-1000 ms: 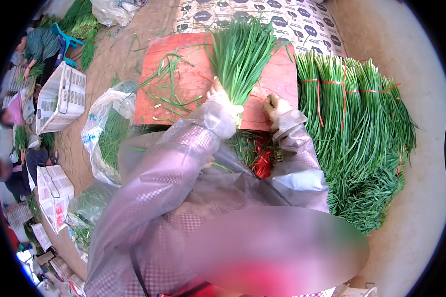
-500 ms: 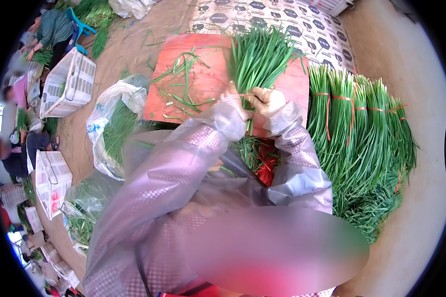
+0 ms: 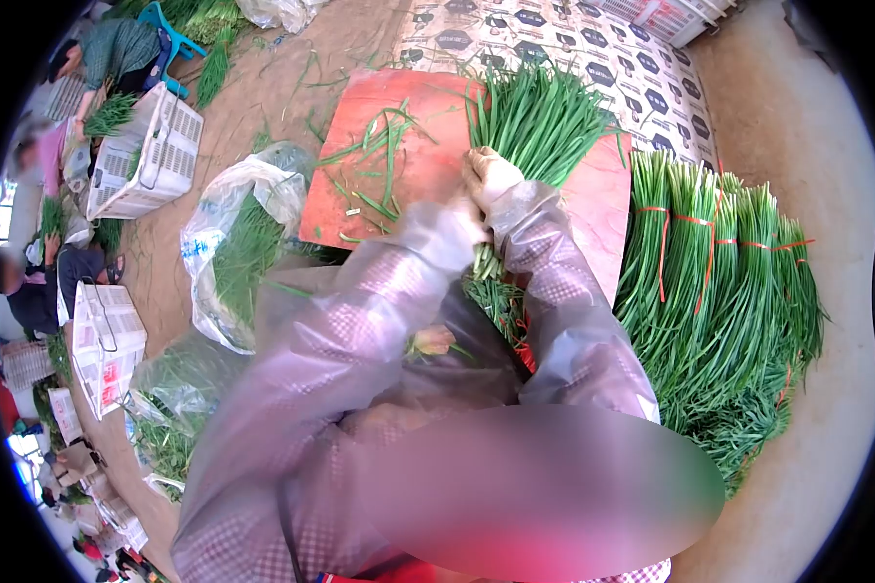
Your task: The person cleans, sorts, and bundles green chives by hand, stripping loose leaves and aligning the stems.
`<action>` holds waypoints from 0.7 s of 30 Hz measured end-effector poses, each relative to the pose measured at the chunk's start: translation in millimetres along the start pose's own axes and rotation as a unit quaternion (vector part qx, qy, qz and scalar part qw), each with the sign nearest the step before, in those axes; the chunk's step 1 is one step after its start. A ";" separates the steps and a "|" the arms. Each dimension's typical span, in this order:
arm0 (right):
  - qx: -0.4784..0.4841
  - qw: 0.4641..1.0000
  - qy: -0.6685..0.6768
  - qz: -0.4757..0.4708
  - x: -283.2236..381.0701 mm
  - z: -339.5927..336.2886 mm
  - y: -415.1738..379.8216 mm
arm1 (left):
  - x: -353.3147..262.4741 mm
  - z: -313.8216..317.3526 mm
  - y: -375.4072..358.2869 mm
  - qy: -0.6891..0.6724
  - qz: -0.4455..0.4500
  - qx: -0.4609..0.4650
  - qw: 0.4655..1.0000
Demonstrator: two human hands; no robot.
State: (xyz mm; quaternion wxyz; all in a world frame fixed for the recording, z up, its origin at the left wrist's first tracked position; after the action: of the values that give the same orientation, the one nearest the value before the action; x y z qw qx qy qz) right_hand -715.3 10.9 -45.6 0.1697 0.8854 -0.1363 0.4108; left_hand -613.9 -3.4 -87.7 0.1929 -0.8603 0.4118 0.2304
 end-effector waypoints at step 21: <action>-0.074 0.996 -0.044 0.009 19.3 -6.0 -4.4 | 78.7 -48.6 80.6 0.058 0.046 -0.202 0.976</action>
State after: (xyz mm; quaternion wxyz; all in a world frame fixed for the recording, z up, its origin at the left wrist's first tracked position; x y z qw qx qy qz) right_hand -705.6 15.3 -27.9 0.2247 0.8865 -0.1814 0.3615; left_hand -622.9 -124.8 -103.1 -0.0203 -0.8737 0.4061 0.2672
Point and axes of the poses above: each hand's wrist, its own y-axis towards the middle knuckle, its own z-axis out of the palm, x = y × z, the point moved 7 cm from there along y, towards the middle knuckle, and after that the axes turned 11 degrees about y, right-handed, at the moved point
